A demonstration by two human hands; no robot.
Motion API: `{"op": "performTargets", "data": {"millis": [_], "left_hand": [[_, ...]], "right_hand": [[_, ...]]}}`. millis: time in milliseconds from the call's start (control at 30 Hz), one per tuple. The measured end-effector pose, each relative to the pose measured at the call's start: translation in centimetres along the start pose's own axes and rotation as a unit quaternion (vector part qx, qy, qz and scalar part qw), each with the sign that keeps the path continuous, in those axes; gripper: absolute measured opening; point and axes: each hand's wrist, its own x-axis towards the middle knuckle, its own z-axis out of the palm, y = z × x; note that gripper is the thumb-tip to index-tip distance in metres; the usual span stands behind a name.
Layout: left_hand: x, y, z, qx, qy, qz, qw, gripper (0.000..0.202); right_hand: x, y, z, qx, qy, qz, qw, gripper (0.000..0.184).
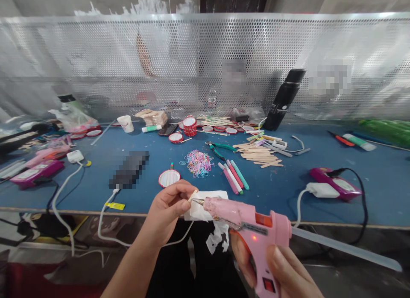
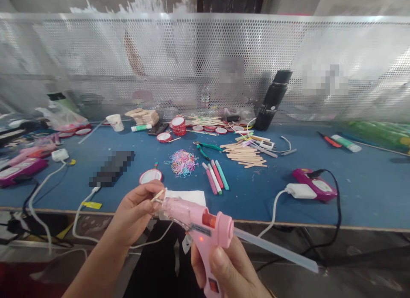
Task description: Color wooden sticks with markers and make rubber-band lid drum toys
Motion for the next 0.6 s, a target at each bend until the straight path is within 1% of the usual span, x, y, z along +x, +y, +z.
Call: {"op": "performTargets", "data": {"millis": [167,400,600], "left_hand": [[0.0,0.2,0.1,0.001,-0.007,0.003,1.0,0.029],[-0.1,0.2,0.1,-0.006,-0.015,0.004,1.0,0.026],[-0.2,0.2,0.0,-0.008,-0.01,-0.002,1.0,0.023]], "right_hand": [[0.1,-0.4,0.3,-0.011,0.013,-0.009,1.0,0.065],[0.1,0.4,-0.2,-0.004,0.01,-0.006,1.0,0.064],[0.2,0.7,-0.2,0.003,0.028,-0.016,0.999,0.064]]}}
